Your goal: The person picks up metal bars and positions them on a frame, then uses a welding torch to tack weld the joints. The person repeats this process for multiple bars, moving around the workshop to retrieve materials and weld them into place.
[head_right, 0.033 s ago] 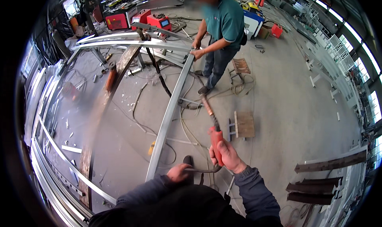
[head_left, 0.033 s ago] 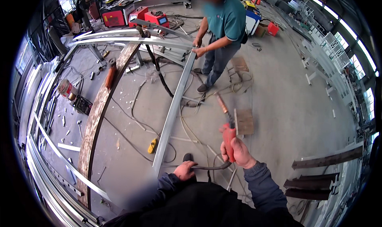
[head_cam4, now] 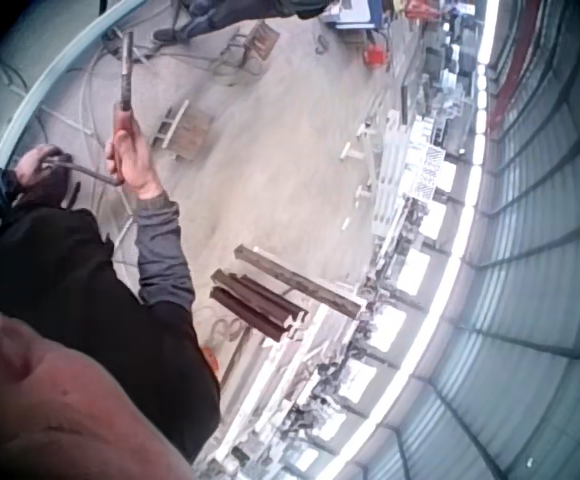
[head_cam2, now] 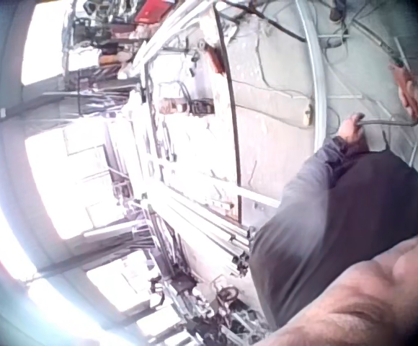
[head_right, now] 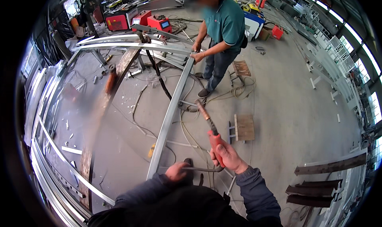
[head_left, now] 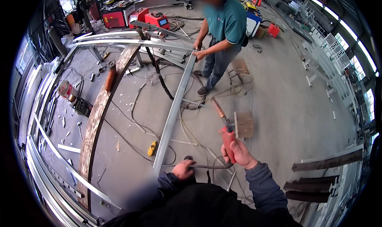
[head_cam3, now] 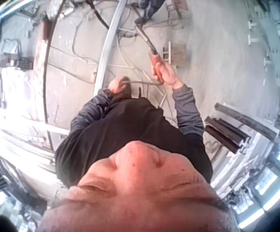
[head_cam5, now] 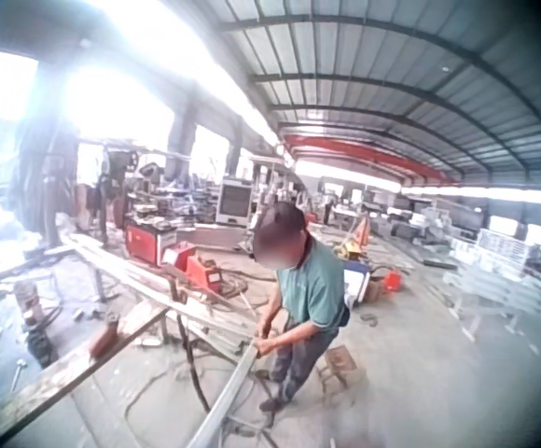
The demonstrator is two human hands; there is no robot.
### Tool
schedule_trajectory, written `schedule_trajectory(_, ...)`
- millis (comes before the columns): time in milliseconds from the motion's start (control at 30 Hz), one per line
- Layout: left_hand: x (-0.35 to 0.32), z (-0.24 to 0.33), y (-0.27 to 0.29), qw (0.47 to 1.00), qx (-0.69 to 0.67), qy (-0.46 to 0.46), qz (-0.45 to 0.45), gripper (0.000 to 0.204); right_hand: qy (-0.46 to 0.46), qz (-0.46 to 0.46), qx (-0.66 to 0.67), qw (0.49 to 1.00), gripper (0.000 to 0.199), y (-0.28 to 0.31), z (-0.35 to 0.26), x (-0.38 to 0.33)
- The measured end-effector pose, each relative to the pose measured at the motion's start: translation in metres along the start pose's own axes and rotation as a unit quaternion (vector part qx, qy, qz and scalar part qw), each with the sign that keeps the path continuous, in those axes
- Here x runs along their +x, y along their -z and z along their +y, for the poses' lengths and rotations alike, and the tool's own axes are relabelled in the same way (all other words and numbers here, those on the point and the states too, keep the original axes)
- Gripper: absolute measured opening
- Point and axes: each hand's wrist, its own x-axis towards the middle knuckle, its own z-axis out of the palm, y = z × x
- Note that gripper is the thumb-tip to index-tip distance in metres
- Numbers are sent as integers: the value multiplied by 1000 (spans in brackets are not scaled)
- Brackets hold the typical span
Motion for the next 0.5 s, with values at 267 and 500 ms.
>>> schedule_trajectory(267, 210, -25, 154, 974, -24, 127, 184, 46, -107, -101, -169, 974, 68, 144, -125, 118)
schedule_trajectory(500, 426, -95, 235, 930, 103, 161, 313, 62, -130, -120, -254, 951, 71, 281, -135, 242)
